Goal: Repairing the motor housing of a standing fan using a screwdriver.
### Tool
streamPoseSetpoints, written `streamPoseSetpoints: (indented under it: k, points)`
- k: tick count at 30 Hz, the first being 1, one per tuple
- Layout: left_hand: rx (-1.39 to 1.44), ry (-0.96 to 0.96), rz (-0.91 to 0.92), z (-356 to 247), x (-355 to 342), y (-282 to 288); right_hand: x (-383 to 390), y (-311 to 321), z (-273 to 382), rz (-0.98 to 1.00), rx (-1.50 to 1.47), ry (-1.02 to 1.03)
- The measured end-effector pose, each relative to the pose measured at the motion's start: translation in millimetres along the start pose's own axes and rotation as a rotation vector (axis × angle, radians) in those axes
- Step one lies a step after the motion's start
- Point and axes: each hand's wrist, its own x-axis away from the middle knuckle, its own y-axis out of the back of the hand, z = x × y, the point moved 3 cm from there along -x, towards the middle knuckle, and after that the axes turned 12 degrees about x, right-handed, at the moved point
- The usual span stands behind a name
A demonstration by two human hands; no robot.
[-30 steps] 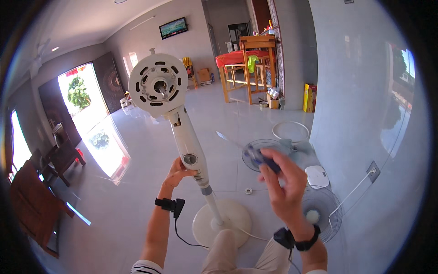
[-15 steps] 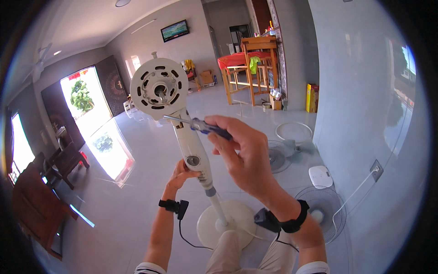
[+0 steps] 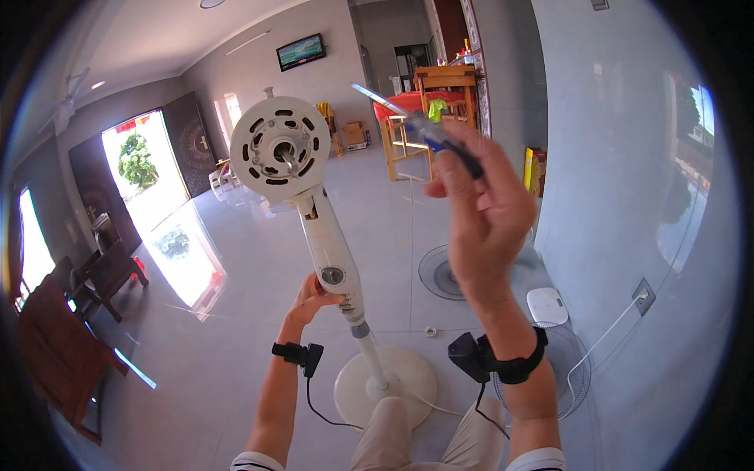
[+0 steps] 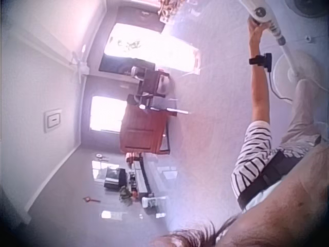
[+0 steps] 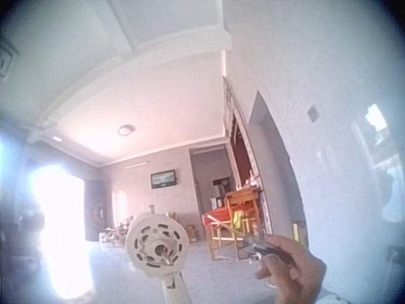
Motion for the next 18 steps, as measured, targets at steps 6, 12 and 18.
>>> streamPoseSetpoints:
  k: [6, 12, 18]
  points:
    - [-0.013, -0.006, 0.005, -0.6, 0.8, -0.1, -2.4, -5.2, 7.3, 0.237, -0.117, 0.014]
    - [-0.002, -0.002, -0.015, 3.7, -1.5, 1.6, -35.8, -12.0, 27.6, 0.392, 0.009, 0.245]
    - [0.043, -0.02, 0.003, 8.2, -2.3, 6.4, -47.5, -16.2, 55.7, 0.485, 0.242, 0.537]
